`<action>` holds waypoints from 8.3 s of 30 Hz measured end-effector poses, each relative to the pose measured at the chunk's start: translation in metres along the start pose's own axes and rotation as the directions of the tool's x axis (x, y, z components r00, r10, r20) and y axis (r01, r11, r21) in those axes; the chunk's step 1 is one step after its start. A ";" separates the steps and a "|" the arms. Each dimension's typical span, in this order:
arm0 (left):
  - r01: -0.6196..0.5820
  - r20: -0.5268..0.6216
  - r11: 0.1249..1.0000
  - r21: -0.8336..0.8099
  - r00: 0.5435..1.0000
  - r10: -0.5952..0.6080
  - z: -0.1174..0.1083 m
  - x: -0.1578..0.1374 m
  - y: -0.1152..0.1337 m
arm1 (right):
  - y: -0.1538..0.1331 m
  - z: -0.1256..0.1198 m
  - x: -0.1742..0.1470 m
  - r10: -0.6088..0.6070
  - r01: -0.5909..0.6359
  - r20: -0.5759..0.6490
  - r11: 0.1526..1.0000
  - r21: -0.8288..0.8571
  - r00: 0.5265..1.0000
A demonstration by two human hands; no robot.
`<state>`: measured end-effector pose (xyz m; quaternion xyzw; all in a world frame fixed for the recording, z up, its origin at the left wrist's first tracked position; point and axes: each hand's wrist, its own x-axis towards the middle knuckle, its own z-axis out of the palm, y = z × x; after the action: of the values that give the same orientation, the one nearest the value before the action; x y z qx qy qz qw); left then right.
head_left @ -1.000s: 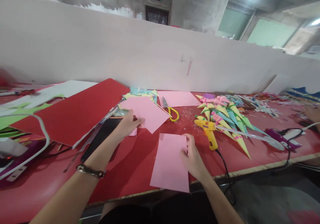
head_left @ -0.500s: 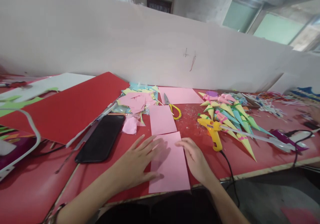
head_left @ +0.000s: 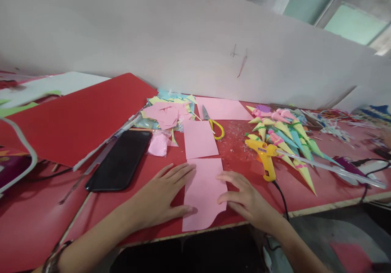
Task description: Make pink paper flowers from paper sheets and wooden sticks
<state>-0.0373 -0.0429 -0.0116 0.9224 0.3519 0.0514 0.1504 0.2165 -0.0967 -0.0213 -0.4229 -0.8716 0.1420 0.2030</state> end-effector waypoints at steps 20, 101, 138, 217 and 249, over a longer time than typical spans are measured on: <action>0.086 -0.071 0.996 0.020 0.994 -0.085 0.006 0.003 0.004 | -0.003 0.016 0.072 -0.032 0.040 0.101 0.996 -0.085 0.994; -0.229 0.043 0.966 0.119 0.973 0.225 0.013 -0.036 0.016 | -0.004 0.026 0.081 0.042 -0.017 0.085 0.959 -0.282 0.995; 0.013 -0.090 0.974 0.226 0.996 0.008 0.019 -0.025 0.013 | -0.006 0.018 0.084 0.028 -0.009 0.075 0.969 -0.247 0.997; -0.245 -0.129 0.958 0.151 0.956 0.265 0.015 -0.028 0.030 | -0.025 0.019 -0.013 -0.091 0.087 0.000 0.951 -0.296 0.996; 0.125 -0.252 0.988 0.095 0.963 -0.097 0.023 -0.034 0.024 | -0.036 0.030 0.013 0.213 -0.195 -0.081 0.963 0.184 0.974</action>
<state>-0.0434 -0.0879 -0.0256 0.8946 0.4214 0.1375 0.0569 0.1704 -0.1106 -0.0298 -0.4977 -0.7963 0.2168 0.2669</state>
